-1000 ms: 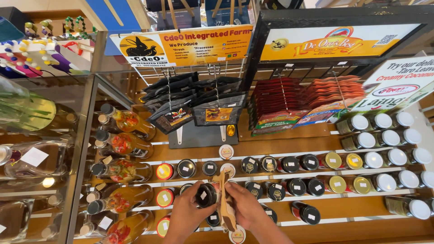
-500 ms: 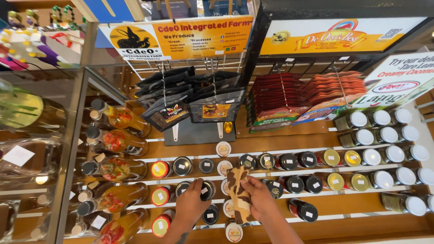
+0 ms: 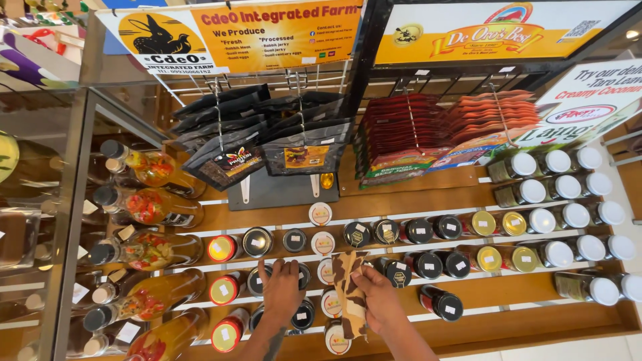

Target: The person wipes the lids of various jars on a store shelf using a cloth. They pick up individual jars, wipe the tops, and place them back on the shelf, moving from one section to another.

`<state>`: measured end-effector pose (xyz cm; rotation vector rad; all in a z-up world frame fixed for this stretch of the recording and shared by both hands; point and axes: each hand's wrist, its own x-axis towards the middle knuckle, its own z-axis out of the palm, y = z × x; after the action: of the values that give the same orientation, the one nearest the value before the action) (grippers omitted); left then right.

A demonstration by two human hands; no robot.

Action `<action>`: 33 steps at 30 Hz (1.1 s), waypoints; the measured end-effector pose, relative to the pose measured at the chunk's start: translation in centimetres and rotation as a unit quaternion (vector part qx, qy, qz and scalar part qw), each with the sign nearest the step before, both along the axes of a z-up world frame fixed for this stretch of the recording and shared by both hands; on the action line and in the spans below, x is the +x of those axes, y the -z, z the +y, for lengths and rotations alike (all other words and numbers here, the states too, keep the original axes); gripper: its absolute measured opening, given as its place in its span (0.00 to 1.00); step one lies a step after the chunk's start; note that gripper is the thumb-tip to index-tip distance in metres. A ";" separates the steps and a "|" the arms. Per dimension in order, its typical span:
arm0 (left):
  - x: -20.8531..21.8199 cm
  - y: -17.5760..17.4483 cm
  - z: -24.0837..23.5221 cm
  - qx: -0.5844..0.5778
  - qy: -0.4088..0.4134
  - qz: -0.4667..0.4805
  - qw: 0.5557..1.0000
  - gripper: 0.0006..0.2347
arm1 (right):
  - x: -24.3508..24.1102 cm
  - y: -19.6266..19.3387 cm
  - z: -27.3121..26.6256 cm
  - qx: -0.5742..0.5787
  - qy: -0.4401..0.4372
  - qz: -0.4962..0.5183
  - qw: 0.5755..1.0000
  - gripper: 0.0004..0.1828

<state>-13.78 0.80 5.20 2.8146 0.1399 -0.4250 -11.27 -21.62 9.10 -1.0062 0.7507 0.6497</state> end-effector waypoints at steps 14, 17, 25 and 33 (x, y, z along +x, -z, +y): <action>0.0 -1.2 -0.4 -0.005 0.007 0.029 1.000 0.38 | -0.7 -0.1 -0.1 -0.003 -0.002 0.011 1.000 0.11; -1.4 -2.7 -0.9 -0.028 0.000 -0.033 0.999 0.41 | -0.7 -0.8 -0.3 -0.003 -0.001 0.012 1.000 0.10; -8.5 0.3 -2.8 -0.135 -0.034 0.079 0.987 0.35 | -0.9 -1.7 -0.7 0.000 0.004 0.011 1.000 0.11; -10.8 8.4 -3.5 -0.081 -0.026 0.069 0.994 0.35 | -2.1 -1.0 -0.5 0.029 -0.016 -0.039 0.999 0.15</action>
<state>-24.59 -2.69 -3.22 2.6170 0.1969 -0.5906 -13.35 -22.12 10.06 -0.9873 0.6457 0.6533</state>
